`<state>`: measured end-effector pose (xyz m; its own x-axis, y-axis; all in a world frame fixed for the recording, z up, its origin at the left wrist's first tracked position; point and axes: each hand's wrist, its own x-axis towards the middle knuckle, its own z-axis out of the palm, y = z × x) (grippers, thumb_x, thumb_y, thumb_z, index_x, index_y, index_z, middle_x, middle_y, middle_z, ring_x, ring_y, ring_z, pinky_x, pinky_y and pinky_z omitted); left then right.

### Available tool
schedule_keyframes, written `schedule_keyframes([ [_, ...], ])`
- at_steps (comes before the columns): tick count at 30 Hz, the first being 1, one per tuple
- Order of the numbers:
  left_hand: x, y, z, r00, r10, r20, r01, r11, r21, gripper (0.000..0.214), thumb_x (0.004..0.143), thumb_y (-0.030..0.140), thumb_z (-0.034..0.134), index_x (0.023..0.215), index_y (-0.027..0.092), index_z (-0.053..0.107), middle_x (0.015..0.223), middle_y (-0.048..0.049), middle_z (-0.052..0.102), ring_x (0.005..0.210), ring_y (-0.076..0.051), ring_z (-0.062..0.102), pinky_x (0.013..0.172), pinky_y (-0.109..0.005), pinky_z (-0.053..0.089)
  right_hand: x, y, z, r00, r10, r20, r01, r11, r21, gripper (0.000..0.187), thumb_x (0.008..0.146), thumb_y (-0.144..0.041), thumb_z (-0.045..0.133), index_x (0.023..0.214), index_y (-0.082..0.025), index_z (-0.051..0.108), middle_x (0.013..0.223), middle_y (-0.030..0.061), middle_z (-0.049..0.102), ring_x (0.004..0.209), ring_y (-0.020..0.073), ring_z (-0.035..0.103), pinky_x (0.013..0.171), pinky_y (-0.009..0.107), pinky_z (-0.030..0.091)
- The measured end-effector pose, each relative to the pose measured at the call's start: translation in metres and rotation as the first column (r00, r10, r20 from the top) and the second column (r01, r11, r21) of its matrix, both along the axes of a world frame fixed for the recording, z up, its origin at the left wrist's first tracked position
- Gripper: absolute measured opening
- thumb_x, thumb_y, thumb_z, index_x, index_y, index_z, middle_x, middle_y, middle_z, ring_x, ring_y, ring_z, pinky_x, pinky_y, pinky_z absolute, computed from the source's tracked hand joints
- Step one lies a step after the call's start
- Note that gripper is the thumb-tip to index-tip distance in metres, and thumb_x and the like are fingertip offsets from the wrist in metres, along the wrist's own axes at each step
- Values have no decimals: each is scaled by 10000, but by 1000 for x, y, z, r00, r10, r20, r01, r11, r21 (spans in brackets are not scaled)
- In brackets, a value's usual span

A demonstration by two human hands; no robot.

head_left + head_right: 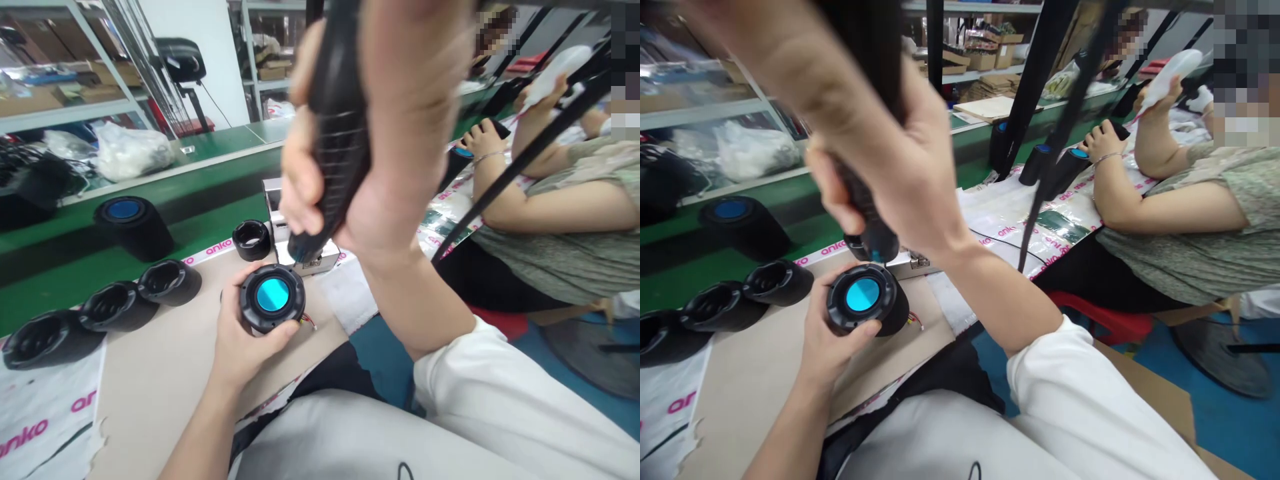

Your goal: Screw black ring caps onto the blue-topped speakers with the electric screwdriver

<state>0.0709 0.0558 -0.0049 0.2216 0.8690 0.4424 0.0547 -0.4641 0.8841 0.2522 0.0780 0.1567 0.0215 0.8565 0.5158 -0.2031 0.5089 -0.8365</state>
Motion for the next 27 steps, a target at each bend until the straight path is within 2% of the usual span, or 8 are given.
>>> schedule_keyframes([
  [3,0,0,-1,999,-21,26,22,1000,-14,824,712,507,1017,1392,230,645,1355,-105,764,1211,-299,775,1002,-394,627,14,12,-27,971,-154,-184,182,972,146,408,906,-604,818,932,-271,583,533,-88,522,370,123,446,351,300,331],
  [8,0,0,-3,997,-43,71,47,997,-56,830,693,445,1035,1399,247,647,1384,-87,765,1241,-278,770,1025,-365,619,23,38,-70,949,-266,-170,282,956,77,552,859,-734,834,848,-273,531,507,-98,492,360,118,438,340,287,293],
  [13,0,0,-3,995,-50,86,55,997,-62,855,674,417,1045,1408,240,645,1381,-89,767,1233,-280,773,1021,-374,625,18,39,-74,948,-293,-122,292,956,-31,623,846,-808,786,840,-277,462,497,-116,486,353,97,427,348,254,303],
  [18,0,1,-3,996,-48,78,51,998,-39,844,684,422,1040,1411,246,648,1376,-80,770,1226,-266,776,1022,-360,624,18,36,-78,955,-273,-114,271,962,-39,650,840,-831,773,813,-277,435,491,-115,475,351,96,421,355,261,285],
  [22,1,1,-2,997,-36,61,37,999,-20,829,698,468,1029,1394,231,647,1354,-95,776,1199,-277,788,993,-376,637,21,27,-60,959,-249,-138,250,968,-11,639,847,-868,738,850,-275,499,502,-104,485,347,108,419,329,286,283],
  [24,2,1,-3,998,-30,64,32,999,-22,839,691,491,1031,1389,227,647,1353,-101,775,1202,-282,786,999,-384,634,20,14,-35,946,-266,-187,282,957,64,632,870,-882,696,894,-272,533,517,-101,488,357,115,427,326,299,314],
  [25,3,2,-3,997,-27,66,29,999,-24,845,688,503,1031,1387,227,646,1355,-103,773,1208,-284,782,1007,-387,630,19,6,-20,970,-204,-135,215,974,77,626,895,-876,673,896,-270,516,543,-86,524,404,137,499,368,313,401],
  [27,4,2,-4,998,-22,65,24,999,-29,853,687,532,1025,1387,230,643,1356,-107,770,1214,-294,778,1016,-402,627,13,-10,7,982,-130,-138,139,988,61,611,938,-853,633,947,-261,481,601,-94,532,443,112,519,414,284,444],
])
